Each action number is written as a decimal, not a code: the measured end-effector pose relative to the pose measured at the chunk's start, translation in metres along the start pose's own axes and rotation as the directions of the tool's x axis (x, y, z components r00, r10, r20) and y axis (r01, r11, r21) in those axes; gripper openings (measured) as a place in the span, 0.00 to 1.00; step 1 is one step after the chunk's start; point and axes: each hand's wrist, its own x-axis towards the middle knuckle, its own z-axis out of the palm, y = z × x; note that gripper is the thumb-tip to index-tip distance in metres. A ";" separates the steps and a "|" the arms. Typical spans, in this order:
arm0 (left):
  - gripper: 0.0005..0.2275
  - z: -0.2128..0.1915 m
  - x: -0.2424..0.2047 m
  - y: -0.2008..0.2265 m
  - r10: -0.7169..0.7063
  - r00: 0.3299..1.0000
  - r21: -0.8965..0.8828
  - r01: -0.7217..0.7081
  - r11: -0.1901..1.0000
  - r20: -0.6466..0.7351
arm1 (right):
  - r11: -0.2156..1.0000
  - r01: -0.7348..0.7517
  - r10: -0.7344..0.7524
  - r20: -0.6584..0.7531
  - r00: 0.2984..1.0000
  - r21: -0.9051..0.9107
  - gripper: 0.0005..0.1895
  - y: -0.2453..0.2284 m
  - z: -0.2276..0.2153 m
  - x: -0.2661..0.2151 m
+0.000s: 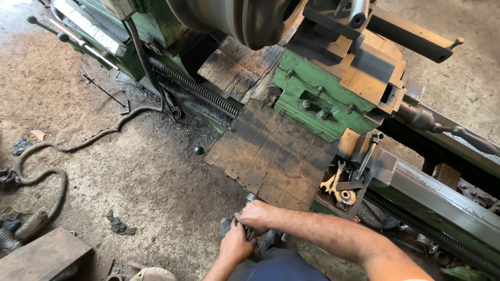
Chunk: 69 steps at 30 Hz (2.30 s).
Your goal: Manually operate a large industrial metal lathe to machine a cylindrical component.
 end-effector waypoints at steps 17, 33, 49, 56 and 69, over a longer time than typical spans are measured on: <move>0.15 -0.035 0.063 -0.049 0.029 0.952 -0.287 0.063 0.956 0.303 | 0.973 -0.087 0.108 -0.089 0.990 0.212 0.17 0.025 0.004 0.037; 0.12 -0.082 0.087 -0.058 0.016 0.800 -0.357 0.249 0.900 0.600 | 0.963 0.005 0.100 -0.372 0.923 0.270 0.50 -0.005 0.006 -0.017; 0.23 -0.050 0.147 -0.119 0.117 0.591 -0.482 0.509 0.714 0.798 | 0.973 0.013 -0.108 -0.406 0.907 -0.229 0.34 -0.006 0.040 -0.045; 0.06 -0.021 0.165 -0.142 -0.103 0.692 -0.344 0.475 0.810 0.714 | 0.961 0.050 -0.175 -0.455 0.873 -0.273 0.32 0.005 0.052 -0.032; 0.12 0.065 0.160 -0.152 0.090 0.977 -0.084 -0.108 0.991 -0.192 | 0.966 0.054 -0.156 -0.400 0.903 -0.253 0.21 0.013 0.059 -0.009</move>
